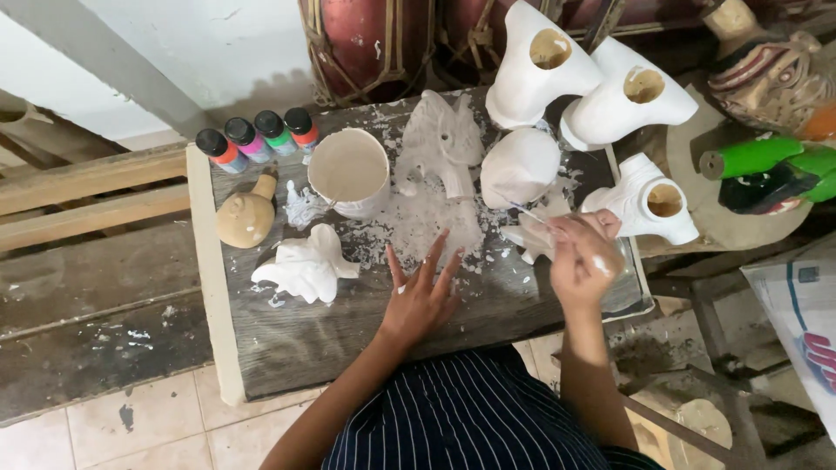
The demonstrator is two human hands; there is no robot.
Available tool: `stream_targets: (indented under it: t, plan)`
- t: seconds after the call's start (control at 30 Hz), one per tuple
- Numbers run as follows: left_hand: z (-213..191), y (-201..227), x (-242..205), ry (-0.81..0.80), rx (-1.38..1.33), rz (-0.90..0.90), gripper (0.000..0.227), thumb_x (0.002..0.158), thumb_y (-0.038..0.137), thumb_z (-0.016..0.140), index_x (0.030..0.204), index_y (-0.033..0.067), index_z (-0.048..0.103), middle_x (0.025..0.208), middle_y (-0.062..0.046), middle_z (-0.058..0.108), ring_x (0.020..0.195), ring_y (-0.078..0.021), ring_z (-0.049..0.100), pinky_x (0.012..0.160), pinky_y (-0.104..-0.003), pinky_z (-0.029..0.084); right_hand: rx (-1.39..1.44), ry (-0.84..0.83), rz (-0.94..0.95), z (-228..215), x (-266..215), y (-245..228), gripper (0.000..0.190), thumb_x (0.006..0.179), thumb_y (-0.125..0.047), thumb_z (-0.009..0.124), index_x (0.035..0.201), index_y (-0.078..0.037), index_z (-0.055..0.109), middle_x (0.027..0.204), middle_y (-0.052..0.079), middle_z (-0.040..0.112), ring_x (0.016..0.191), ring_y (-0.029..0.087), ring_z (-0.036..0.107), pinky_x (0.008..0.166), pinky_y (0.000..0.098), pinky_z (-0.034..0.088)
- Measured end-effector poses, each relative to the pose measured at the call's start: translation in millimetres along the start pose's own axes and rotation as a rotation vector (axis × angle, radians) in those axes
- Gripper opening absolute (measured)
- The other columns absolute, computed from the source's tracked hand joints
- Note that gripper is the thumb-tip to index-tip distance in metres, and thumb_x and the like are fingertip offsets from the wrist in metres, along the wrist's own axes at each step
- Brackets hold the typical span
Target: Applying a white coating to ceramic figurines using a small paintbrush on a workshop table.
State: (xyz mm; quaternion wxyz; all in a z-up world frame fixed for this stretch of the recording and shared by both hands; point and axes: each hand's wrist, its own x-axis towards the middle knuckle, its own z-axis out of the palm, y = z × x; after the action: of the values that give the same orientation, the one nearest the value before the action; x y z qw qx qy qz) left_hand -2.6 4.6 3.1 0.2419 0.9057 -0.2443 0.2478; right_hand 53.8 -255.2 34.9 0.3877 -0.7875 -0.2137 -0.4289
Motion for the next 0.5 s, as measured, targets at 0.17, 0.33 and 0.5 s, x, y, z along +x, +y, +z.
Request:
stream_targets:
  t: [0.17,0.33,0.5]
  plan:
    - [-1,-2,3,-0.006,0.060,0.019,0.068,0.088,0.026,0.059,0.154,0.0162,0.047,0.157,-0.018,0.046,0.090,-0.0202,0.074,0.111,-0.079,0.019,-0.155,0.228,-0.066,-5,16,-18,0.025,0.107,-0.005,0.060,0.088,0.008,0.070,0.072,0.017,0.073,0.063,0.033,0.061,0.079,0.0419,0.043]
    - [1,-1,-2,-0.020,0.031,0.027,0.068,0.088,0.026,0.060,0.154,0.0145,0.047,0.156,-0.019,0.046,0.092,-0.0223,0.075,0.111,-0.081,0.018,-0.097,0.048,-0.026,0,25,-31,0.021,0.103,-0.003,0.069,0.084,0.004,0.074,0.076,0.016,0.074,0.068,0.036,0.068,0.082,0.0408,0.045]
    - [0,0,2,0.007,-0.005,-0.002,0.066,0.087,0.023,0.061,0.150,0.0136,0.049,0.153,-0.018,0.049,0.091,-0.0227,0.075,0.111,-0.079,0.018,-0.041,0.246,-0.045,-6,17,-13,0.027,0.108,-0.005,0.056,0.088,0.009,0.066,0.072,0.021,0.069,0.068,0.035,0.058,0.078,0.0445,0.046]
